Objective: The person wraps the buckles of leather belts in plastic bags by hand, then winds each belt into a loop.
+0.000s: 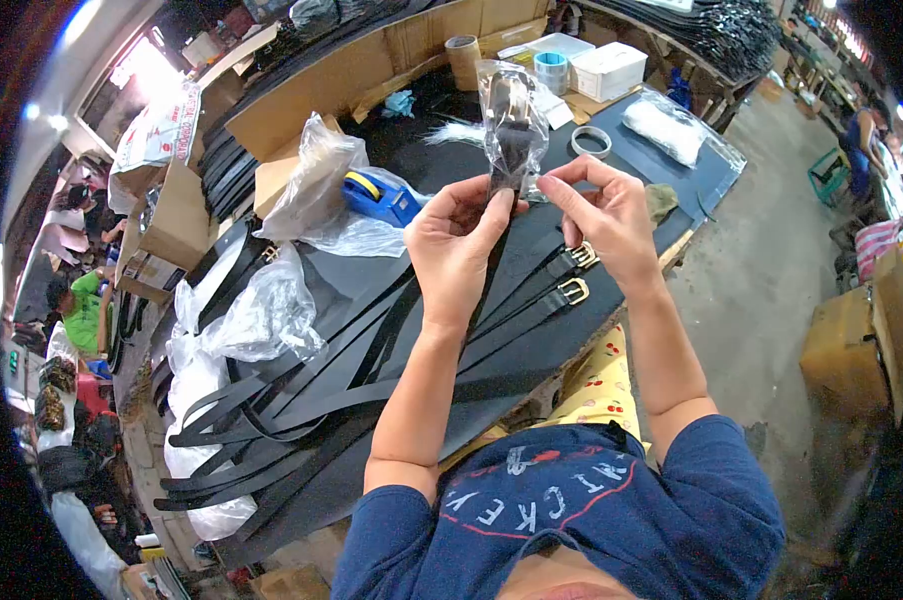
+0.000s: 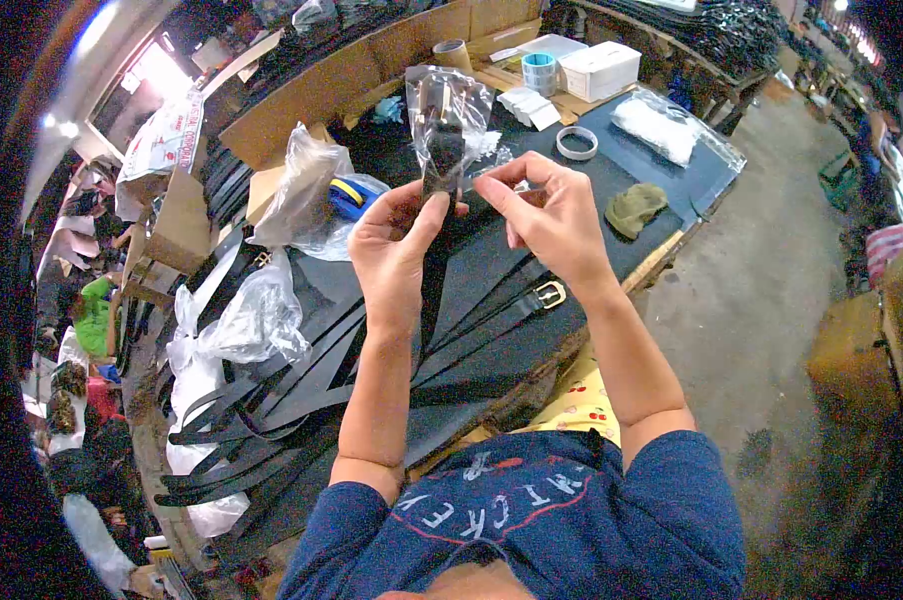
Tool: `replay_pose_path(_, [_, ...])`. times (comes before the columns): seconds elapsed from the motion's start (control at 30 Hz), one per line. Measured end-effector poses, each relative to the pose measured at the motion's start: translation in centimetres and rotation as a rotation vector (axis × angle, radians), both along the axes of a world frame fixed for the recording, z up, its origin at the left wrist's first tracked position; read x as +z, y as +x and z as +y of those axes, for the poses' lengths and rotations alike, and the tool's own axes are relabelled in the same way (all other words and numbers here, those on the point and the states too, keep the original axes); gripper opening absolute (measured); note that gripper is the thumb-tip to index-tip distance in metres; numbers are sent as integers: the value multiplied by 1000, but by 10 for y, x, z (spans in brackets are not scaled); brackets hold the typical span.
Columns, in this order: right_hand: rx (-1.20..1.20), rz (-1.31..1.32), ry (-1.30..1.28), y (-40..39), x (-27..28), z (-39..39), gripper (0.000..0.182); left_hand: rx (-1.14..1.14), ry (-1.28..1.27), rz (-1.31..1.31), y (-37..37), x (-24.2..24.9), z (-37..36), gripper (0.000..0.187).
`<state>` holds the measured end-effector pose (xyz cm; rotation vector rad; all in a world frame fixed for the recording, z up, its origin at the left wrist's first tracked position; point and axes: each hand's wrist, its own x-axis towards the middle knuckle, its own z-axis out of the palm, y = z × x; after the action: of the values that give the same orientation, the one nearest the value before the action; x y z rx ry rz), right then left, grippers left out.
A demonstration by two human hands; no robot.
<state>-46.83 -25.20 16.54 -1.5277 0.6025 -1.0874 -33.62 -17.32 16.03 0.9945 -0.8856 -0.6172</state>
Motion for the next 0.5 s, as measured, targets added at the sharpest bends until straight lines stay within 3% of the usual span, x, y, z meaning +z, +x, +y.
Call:
replay_pose_path(0.13, [41, 9, 39, -2, 1, 0, 16, -128, 60, -1, 8, 6, 5, 17])
replay_pose_path(0.33, [344, -147, 228, 2, -10, -11, 14, -318, 28, 169, 9, 2, 5, 20])
replay_pose_path(0.5, [422, -154, 244, 7, -16, -13, 10, -329, 43, 159, 12, -6, 3, 23])
